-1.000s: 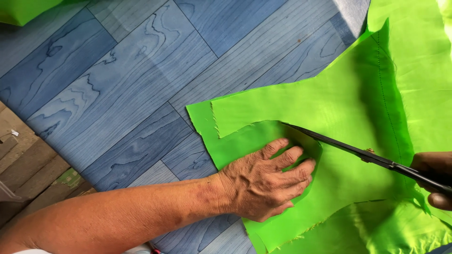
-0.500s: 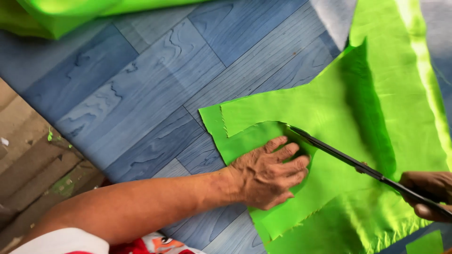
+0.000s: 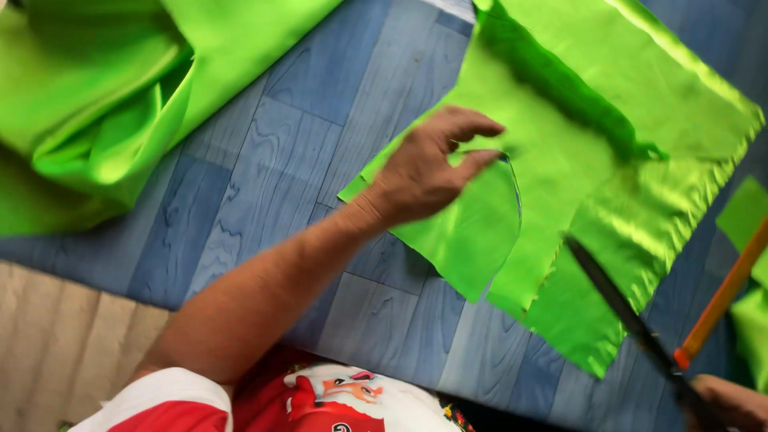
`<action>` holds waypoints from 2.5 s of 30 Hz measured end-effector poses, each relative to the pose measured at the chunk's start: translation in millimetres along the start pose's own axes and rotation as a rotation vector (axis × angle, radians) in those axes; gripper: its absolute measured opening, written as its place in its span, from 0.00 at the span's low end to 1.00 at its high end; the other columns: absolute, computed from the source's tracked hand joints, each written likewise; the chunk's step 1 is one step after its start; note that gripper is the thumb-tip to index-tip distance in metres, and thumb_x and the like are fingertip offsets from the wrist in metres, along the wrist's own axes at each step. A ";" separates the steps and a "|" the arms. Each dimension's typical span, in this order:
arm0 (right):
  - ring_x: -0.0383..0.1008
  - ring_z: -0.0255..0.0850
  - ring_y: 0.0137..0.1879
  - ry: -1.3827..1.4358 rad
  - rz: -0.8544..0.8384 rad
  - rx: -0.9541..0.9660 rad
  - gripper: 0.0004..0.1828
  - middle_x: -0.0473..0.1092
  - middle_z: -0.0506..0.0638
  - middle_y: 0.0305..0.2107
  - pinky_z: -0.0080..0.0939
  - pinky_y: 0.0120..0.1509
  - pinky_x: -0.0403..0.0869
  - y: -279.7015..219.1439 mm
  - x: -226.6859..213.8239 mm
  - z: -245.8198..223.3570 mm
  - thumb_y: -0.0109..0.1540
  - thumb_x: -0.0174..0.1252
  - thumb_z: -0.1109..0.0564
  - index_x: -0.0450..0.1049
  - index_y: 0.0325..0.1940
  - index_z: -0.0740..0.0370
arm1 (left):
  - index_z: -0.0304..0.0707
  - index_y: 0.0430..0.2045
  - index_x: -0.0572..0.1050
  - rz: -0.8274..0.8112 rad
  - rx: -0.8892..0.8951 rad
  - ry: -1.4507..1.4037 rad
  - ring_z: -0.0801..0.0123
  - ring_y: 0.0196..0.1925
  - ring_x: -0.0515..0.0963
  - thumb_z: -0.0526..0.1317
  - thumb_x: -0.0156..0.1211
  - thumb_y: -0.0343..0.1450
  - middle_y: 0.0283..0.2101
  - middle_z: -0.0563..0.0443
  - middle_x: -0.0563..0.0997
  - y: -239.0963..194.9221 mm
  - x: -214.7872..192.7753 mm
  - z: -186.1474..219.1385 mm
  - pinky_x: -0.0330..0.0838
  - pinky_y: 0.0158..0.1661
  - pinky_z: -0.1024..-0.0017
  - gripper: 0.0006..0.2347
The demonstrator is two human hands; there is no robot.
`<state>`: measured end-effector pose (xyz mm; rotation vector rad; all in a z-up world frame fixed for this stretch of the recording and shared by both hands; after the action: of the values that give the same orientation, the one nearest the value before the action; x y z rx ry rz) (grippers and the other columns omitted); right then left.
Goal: Marking and cutting green fabric into specific pattern pieces using scissors and a ruler on a workshop table.
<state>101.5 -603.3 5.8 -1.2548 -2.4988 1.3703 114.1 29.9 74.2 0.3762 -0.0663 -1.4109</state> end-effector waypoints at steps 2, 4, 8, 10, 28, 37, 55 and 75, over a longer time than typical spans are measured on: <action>0.74 0.52 0.22 0.073 0.067 0.027 0.25 0.77 0.65 0.19 0.44 0.27 0.64 -32.2 100.0 45.9 0.49 0.71 0.51 0.87 0.31 0.83 | 0.38 0.46 0.77 -0.140 -0.004 0.030 0.65 0.48 0.82 0.39 0.60 0.72 0.48 0.45 0.79 9.6 -26.4 5.0 0.81 0.50 0.75 0.10; 0.71 0.53 0.31 0.682 -0.184 0.439 0.21 0.72 0.66 0.27 0.53 0.37 0.66 -47.0 215.2 132.6 0.67 0.50 0.54 0.75 0.37 0.80 | 0.39 0.41 0.80 -0.353 0.223 0.372 0.62 0.43 0.77 0.36 0.67 0.70 0.44 0.47 0.77 7.8 -44.9 10.4 0.76 0.47 0.66 0.08; 0.70 0.41 0.25 0.381 -0.128 0.107 0.30 0.75 0.54 0.22 0.42 0.29 0.68 -90.8 391.1 -71.6 0.50 0.66 0.34 0.79 0.27 0.68 | 0.39 0.39 0.82 -0.664 0.481 0.453 0.59 0.38 0.72 0.38 0.71 0.68 0.40 0.45 0.76 -21.1 -63.7 0.8 0.72 0.37 0.66 0.09; 0.64 0.40 0.24 0.556 -0.056 0.261 0.08 0.72 0.56 0.20 0.41 0.28 0.62 -95.3 452.7 -110.6 0.53 0.59 0.60 0.77 0.30 0.69 | 0.42 0.40 0.82 -0.791 0.617 0.527 0.57 0.45 0.74 0.45 0.68 0.70 0.46 0.45 0.77 -40.5 -64.0 -6.3 0.71 0.38 0.62 0.11; 0.62 0.42 0.30 0.997 0.232 0.242 0.26 0.64 0.55 0.25 0.45 0.36 0.67 -79.8 563.2 -236.6 0.56 0.59 0.43 0.73 0.42 0.71 | 0.43 0.43 0.83 -1.030 1.001 0.313 0.50 0.60 0.74 0.49 0.64 0.73 0.56 0.41 0.78 -16.6 -44.7 -29.0 0.69 0.60 0.51 0.12; 0.76 0.44 0.35 1.162 0.200 0.687 0.20 0.77 0.61 0.37 0.39 0.38 0.74 -92.5 622.6 -223.6 0.56 0.62 0.56 0.74 0.50 0.68 | 0.42 0.36 0.80 -0.979 0.993 0.117 0.52 0.57 0.76 0.45 0.66 0.74 0.50 0.45 0.79 -11.1 -56.5 -20.5 0.70 0.58 0.54 0.07; 0.63 0.39 0.28 0.962 0.475 0.249 0.17 0.64 0.50 0.24 0.42 0.33 0.67 -25.1 579.3 -309.0 0.58 0.58 0.48 0.72 0.38 0.65 | 0.42 0.36 0.78 -0.981 0.955 0.094 0.51 0.58 0.75 0.49 0.69 0.72 0.51 0.46 0.77 -9.6 -57.5 -29.0 0.67 0.61 0.50 0.11; 0.62 0.38 0.25 1.091 0.467 0.214 0.19 0.62 0.50 0.22 0.39 0.29 0.69 -17.0 591.4 -285.8 0.59 0.61 0.46 0.72 0.37 0.66 | 0.44 0.36 0.77 -0.992 0.944 0.091 0.51 0.60 0.74 0.49 0.70 0.71 0.51 0.48 0.77 -9.4 -56.0 -31.4 0.65 0.62 0.50 0.12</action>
<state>-200.7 -19.9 -3.5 -1.8817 -1.3389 0.6152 104.1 90.0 51.8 1.3878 -0.5403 -2.2806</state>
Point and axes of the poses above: each hand's wrist, its own y-axis towards the middle knuckle, its own x-axis out of the palm, z = x × y, the point moved 9 cm from there along y, towards the middle knuckle
